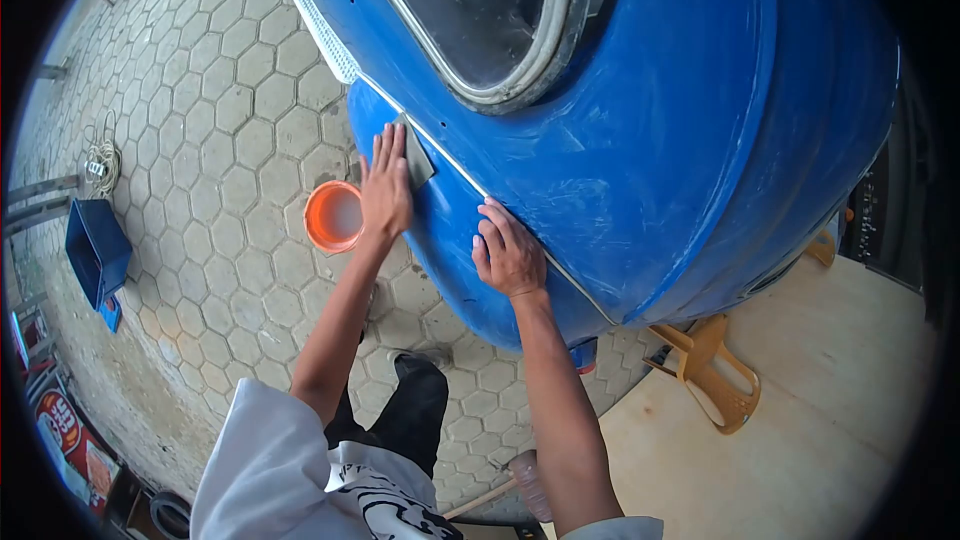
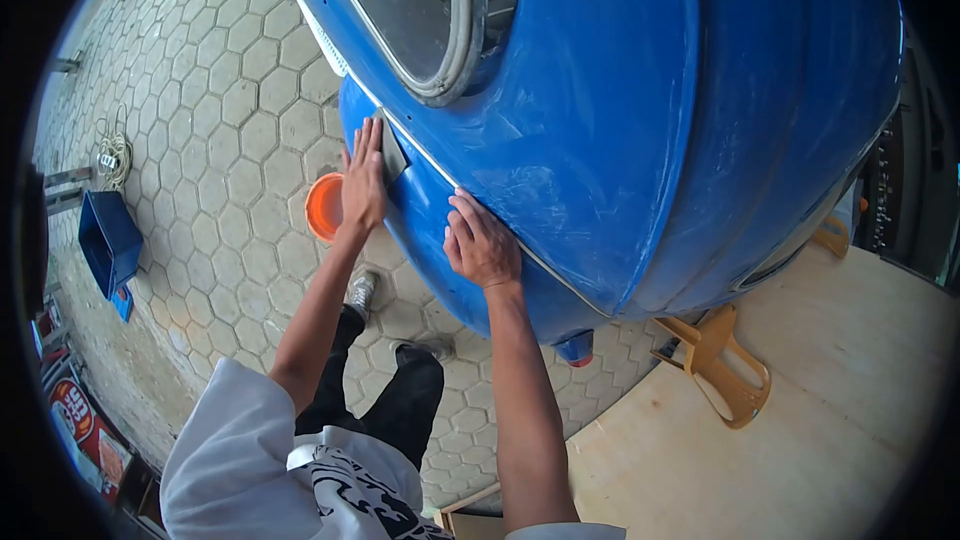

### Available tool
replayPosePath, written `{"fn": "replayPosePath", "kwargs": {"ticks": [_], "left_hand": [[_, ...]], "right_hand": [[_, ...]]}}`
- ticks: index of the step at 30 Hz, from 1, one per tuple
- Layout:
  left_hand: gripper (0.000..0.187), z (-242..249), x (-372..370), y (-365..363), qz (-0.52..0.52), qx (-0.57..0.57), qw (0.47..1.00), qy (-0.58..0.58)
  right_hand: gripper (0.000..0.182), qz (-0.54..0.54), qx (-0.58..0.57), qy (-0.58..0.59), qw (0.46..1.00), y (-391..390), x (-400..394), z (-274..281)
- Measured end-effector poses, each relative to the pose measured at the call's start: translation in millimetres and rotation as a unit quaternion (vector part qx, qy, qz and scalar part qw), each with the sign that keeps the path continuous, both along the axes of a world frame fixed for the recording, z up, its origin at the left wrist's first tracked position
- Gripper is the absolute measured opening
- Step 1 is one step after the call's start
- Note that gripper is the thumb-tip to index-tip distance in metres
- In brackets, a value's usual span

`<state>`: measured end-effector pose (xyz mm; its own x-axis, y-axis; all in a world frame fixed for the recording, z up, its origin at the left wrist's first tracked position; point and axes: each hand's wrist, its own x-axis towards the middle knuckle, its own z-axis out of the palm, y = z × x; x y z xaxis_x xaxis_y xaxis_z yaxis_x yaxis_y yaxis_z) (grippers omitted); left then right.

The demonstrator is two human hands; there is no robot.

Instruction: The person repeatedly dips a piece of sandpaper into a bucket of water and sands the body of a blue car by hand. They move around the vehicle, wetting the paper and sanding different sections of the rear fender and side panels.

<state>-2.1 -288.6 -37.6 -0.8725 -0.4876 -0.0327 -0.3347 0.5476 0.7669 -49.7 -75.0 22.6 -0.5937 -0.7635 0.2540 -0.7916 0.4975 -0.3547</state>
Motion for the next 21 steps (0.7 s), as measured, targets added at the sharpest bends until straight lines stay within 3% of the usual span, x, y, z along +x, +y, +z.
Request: {"fn": "replayPosePath", "kwargs": {"ticks": [2, 5, 10, 12, 16, 17, 21], "left_hand": [[0.057, 10, 10, 17, -0.016, 0.002, 1.0, 0.021], [0.059, 18, 55, 44, -0.1, -0.046, 0.993, -0.035], [0.062, -50, -20, -49, 0.092, 0.148, 0.977, -0.123], [0.063, -60, -9, -36, 0.081, 0.149, 0.982, -0.084], [0.069, -24, 43, 17, 0.019, 0.136, 0.988, -0.075], [0.069, -27, 58, 29, 0.006, 0.144, 0.983, -0.11], [0.069, -72, 41, 28, 0.079, 0.253, 0.962, -0.063]], "right_hand": [[0.015, 0.004, -0.002, 0.008, 1.0, -1, -3, -1], [0.015, -0.002, -0.005, 0.013, 1.0, 0, 0, 0], [0.015, -0.002, 0.002, 0.006, 1.0, 0, 3, -1], [0.015, 0.001, 0.004, 0.004, 1.0, -3, 0, 2], [0.015, 0.005, 0.007, 0.014, 1.0, -3, 0, -2], [0.015, 0.003, 0.01, 0.017, 1.0, -4, -1, -2], [0.017, 0.009, 0.029, 0.02, 0.999, -2, -2, 2]]}}
